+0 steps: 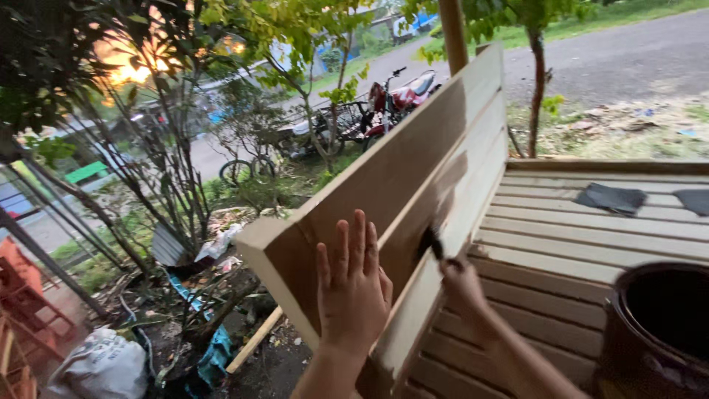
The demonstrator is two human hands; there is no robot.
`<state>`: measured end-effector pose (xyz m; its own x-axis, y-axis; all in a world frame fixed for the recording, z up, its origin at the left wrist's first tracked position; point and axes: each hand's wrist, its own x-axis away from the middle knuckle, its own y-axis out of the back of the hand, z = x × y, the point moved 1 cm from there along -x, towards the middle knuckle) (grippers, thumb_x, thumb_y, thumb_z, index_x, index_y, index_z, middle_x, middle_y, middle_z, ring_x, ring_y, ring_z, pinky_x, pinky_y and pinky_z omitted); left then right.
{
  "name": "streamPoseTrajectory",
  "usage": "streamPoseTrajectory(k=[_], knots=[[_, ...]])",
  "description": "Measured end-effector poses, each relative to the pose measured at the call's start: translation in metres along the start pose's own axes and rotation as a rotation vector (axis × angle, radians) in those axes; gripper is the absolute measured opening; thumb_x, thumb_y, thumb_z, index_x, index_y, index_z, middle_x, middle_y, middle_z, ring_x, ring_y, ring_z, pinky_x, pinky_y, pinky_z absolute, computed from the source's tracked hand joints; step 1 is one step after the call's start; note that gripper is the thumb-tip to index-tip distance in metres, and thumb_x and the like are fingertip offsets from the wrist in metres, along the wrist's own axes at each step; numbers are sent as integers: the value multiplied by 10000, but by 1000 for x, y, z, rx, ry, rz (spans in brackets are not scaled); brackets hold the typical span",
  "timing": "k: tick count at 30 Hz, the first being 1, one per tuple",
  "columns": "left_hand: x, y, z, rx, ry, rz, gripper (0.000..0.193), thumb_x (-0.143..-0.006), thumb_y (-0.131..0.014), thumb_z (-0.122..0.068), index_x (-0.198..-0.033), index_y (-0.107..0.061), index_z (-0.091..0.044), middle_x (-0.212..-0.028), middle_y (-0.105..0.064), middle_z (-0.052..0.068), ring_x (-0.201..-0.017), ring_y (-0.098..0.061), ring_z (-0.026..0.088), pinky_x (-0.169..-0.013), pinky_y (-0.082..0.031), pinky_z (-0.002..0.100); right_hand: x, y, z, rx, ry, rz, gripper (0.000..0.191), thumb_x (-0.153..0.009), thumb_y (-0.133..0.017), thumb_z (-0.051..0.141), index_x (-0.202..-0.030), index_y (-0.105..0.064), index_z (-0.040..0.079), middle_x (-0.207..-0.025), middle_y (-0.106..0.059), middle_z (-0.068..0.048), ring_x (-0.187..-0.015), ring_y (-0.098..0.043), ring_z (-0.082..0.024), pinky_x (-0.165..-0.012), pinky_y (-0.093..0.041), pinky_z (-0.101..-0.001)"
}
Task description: The person applies a brown wood stain to a light-colored wooden board using a brush. They repeatedly dip the brush into a paint can and spread the stain across the board's surface, working from left to right and top to bottom.
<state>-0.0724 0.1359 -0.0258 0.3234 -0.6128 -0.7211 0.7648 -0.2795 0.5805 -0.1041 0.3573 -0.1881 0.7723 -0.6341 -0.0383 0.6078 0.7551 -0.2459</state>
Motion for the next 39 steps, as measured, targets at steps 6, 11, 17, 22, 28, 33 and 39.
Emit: streamPoseTrajectory(k=[6,11,17,22,28,33,39], knots=[[18,11,2,-30,15,32,713,-963,-366,-308,-1619,-218,-71,-1710,-15,91,-1565,9,256,-1242,-12,515,117,-28,-33,106,-216,21,374,-1004,-602,268,-1316,-627,64,-805,-681,-34,-513,-448,-103,-450,-365,-287],[22,4,2,-63,-2,7,700,-982,-366,-314,-1627,-233,-77,-1717,-28,88,-1571,0,249,-1249,-10,508,135,-32,-30,96,-291,53,357,-1002,-634,267,-1272,-639,34,-728,-560,-60,-503,-399,-108,-443,-315,-302],[5,-20,2,-9,-1,55,684,-985,-338,-317,-1618,-237,-76,-1709,-21,73,-1561,1,260,-1237,-2,510,53,-6,-23,-23,-342,-60,326,-1003,-602,292,-1299,-607,156,-676,-573,-7,-493,-508,-121,-411,-481,-315],[-2,-28,-8,13,4,-43,679,-972,-331,-311,-1609,-257,-86,-1708,-56,69,-1561,-36,269,-1227,-27,509,-63,30,4,-86,-117,0,355,-995,-634,294,-1221,-605,22,-588,-444,-45,-400,-396,-165,-341,-289,-337],[-11,-34,-10,-20,-4,-15,694,-955,-355,-322,-1602,-256,-92,-1708,-85,76,-1561,-54,267,-1221,-62,513,-131,44,48,135,-151,-115,368,-994,-598,325,-1286,-598,102,-648,-570,-40,-445,-448,-149,-371,-342,-335],[-14,-33,-3,-22,-6,1,686,-961,-353,-310,-1598,-257,-74,-1706,-84,94,-1565,-38,271,-1229,-49,519,-124,36,54,116,-105,-86,441,-981,-638,378,-1300,-596,77,-654,-532,-47,-448,-423,-150,-374,-313,-332],[-6,-22,-1,-62,0,37,694,-964,-336,-305,-1607,-227,-68,-1710,-59,91,-1565,-14,257,-1235,-22,508,-52,14,22,357,-1,-71,334,-953,-661,336,-1206,-693,121,-698,-660,-75,-470,-535,-120,-402,-432,-324]])
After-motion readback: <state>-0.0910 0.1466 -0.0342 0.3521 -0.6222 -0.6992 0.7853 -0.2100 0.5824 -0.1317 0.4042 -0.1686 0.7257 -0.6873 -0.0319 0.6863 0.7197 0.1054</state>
